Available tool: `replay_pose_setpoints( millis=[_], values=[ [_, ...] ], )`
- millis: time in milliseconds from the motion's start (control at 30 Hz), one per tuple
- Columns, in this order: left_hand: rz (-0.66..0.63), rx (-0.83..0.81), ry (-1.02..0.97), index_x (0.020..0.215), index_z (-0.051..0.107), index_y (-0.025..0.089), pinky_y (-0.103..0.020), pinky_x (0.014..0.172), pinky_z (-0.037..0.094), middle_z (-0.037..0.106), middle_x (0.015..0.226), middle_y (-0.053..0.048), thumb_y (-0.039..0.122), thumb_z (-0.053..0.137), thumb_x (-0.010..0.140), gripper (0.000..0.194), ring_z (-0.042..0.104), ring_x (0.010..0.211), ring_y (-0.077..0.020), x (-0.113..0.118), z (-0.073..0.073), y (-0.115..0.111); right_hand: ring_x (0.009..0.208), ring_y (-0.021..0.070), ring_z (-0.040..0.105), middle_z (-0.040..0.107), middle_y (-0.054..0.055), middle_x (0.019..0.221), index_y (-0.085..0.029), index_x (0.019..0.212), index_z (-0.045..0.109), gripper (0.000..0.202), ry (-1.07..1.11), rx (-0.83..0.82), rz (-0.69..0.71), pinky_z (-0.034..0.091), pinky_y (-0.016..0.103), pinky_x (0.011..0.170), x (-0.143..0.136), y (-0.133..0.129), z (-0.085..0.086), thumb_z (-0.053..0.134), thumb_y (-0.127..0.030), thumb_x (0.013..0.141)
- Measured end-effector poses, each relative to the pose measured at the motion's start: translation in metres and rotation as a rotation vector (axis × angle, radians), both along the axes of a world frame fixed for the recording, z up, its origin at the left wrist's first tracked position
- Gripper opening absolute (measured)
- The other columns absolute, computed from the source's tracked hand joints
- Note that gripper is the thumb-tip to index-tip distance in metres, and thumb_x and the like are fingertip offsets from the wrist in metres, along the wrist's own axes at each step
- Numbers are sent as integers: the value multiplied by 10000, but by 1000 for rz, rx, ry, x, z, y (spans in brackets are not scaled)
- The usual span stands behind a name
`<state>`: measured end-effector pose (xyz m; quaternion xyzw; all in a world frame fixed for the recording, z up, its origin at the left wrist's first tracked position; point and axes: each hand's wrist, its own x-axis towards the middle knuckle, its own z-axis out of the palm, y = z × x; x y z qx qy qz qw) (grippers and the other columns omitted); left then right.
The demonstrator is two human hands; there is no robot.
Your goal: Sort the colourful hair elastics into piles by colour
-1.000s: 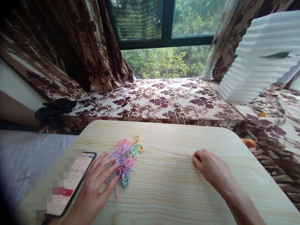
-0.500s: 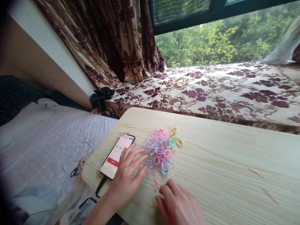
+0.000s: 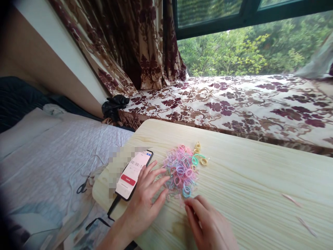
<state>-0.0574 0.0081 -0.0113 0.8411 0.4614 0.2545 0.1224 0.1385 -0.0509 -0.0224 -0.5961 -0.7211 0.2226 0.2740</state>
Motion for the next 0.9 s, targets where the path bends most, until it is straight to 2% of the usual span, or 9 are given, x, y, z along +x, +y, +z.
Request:
replay_pose_setpoints(
  millis=[233, 433, 600, 800, 900],
  values=[
    [-70, -23, -22, 1179, 590, 241, -663, 1133, 304, 610, 1272, -81, 100, 503, 902, 323, 375, 1410, -307, 12, 3, -5, 741, 132, 690, 705, 30, 850, -257, 943, 721, 284, 67, -49, -50, 532, 179, 649, 24, 2, 3, 466, -379, 970],
    [-108, -50, -39, 1205, 579, 263, -660, 1152, 283, 603, 1261, -58, 84, 523, 876, 378, 361, 1413, -293, 22, 4, -8, 639, 107, 656, 683, 3, 795, -263, 934, 729, 241, 61, -28, -85, 516, 174, 587, 32, 4, 0, 541, -414, 933],
    [-110, -32, -39, 1187, 589, 242, -657, 1149, 284, 610, 1250, -69, 100, 531, 879, 345, 369, 1402, -298, 23, 3, -7, 578, 91, 620, 662, -16, 740, -270, 921, 724, 192, 162, -62, -96, 496, 167, 534, 39, -2, -1, 584, -401, 909],
    [-118, 32, -96, 1157, 608, 235, -645, 1124, 321, 636, 1207, -74, 94, 516, 879, 325, 422, 1359, -299, 30, -1, -6, 627, 114, 651, 697, -3, 784, -279, 832, 727, 257, 111, -2, -288, 515, 199, 582, 50, -8, -1, 534, -426, 916],
    [-136, 50, -111, 1156, 612, 227, -652, 1119, 323, 638, 1217, -82, 103, 519, 879, 317, 429, 1355, -306, 38, 0, -7, 637, 128, 682, 736, 6, 789, -275, 856, 747, 223, 154, -10, -239, 540, 188, 573, 58, -9, -4, 566, -400, 887]
  ],
)
